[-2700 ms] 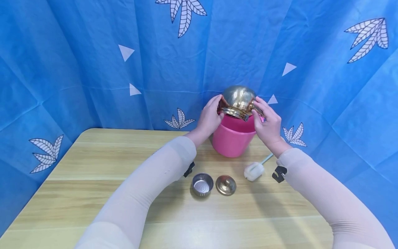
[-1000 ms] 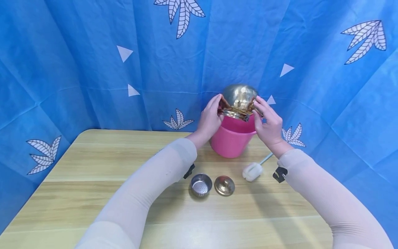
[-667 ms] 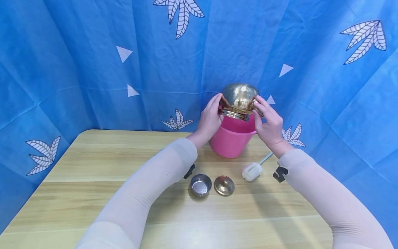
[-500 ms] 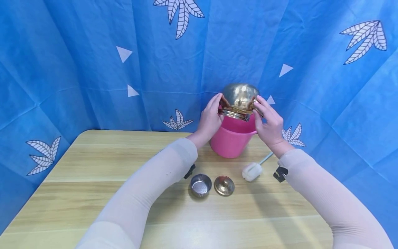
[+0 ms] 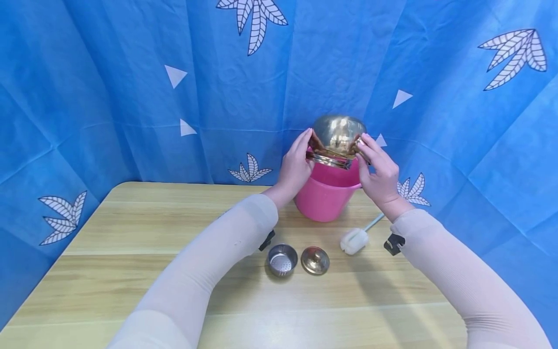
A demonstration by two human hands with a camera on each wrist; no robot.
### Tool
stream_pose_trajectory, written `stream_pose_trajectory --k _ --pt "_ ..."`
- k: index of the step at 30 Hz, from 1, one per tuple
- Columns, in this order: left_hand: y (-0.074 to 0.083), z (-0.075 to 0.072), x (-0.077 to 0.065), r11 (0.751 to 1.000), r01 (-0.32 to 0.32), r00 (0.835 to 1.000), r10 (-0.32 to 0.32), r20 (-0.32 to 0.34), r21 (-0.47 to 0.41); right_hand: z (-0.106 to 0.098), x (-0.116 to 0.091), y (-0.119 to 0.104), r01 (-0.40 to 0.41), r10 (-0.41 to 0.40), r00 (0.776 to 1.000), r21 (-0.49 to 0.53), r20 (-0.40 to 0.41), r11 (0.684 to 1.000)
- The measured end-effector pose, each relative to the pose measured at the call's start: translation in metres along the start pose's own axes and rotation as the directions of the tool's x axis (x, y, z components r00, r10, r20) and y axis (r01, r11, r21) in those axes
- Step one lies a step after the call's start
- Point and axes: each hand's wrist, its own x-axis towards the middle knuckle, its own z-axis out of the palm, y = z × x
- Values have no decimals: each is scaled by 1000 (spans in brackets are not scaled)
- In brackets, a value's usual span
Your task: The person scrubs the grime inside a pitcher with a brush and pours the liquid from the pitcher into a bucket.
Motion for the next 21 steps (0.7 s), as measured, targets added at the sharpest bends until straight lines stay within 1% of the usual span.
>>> stream_pose_trajectory --k 11,21 --pt "3 -1 2 1000 -20 1000 20 -20 -1 1 1 1 11 -12 999 -10 -29 1000" --pt "4 -2 7 999 -32 999 32 -25 0 1 12 -13 32 -33 997 -18 -64 999"
